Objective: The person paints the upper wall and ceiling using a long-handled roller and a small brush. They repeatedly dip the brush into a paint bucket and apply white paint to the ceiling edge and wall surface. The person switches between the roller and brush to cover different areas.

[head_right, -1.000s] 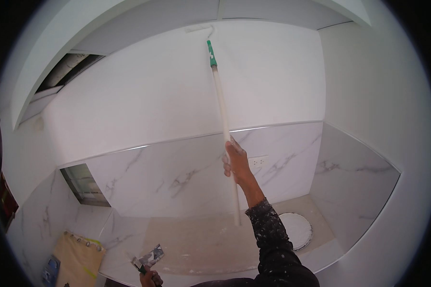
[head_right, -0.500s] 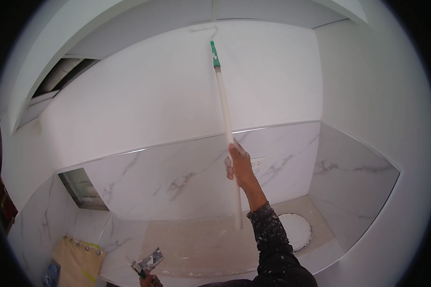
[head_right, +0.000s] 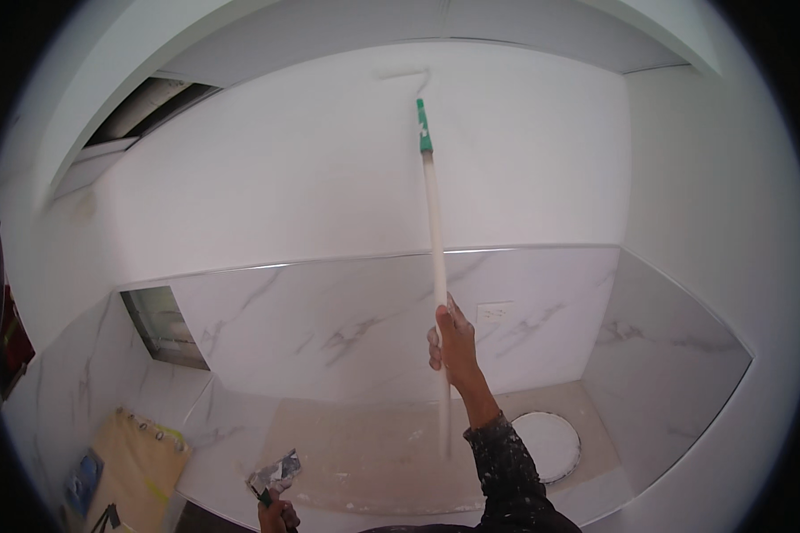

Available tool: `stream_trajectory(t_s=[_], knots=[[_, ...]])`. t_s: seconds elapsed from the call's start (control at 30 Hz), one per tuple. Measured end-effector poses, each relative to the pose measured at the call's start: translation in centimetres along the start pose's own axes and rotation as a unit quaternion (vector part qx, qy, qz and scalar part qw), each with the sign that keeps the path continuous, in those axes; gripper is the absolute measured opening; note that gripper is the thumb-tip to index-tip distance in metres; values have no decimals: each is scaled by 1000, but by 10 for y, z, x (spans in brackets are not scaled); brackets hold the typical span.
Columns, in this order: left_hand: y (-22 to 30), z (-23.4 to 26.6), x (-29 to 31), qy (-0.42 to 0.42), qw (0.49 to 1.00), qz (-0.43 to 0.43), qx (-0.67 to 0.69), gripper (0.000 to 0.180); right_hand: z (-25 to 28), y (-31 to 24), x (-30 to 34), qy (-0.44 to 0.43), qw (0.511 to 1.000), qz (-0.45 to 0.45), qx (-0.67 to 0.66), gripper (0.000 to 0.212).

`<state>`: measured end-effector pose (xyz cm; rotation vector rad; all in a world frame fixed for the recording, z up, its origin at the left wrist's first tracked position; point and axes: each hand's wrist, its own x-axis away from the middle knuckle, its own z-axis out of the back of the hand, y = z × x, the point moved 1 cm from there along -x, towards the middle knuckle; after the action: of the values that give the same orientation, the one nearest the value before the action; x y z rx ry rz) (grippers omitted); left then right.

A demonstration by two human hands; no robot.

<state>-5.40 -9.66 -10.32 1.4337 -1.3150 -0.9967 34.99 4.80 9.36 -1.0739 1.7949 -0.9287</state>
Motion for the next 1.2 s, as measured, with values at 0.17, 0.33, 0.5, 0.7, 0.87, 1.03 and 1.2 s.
stream_trajectory(t_s=[0.17,0.33,0.5,0.7,0.87,1.03,1.2], knots=[[-25,30,-1,-34,999,35,14,33,-17,14,-4,-13,998,49,-36,57],[-34,35,3,-30,992,63,108,50,-30,33,10,2,999,42,-17,53],[-21,21,14,-40,990,75,116,47,-32,30,-10,13,998,41,-45,51],[-7,10,19,-33,999,28,24,44,-43,156,91,-44,996,70,20,25],[20,-26,8,-111,985,-105,-83,59,-64,234,183,-154,987,-43,22,24],[25,-63,2,-61,971,-198,-115,68,-70,270,229,-339,935,-84,56,22],[10,-47,-1,110,970,-212,-40,79,-103,291,241,-448,889,-5,98,46]])
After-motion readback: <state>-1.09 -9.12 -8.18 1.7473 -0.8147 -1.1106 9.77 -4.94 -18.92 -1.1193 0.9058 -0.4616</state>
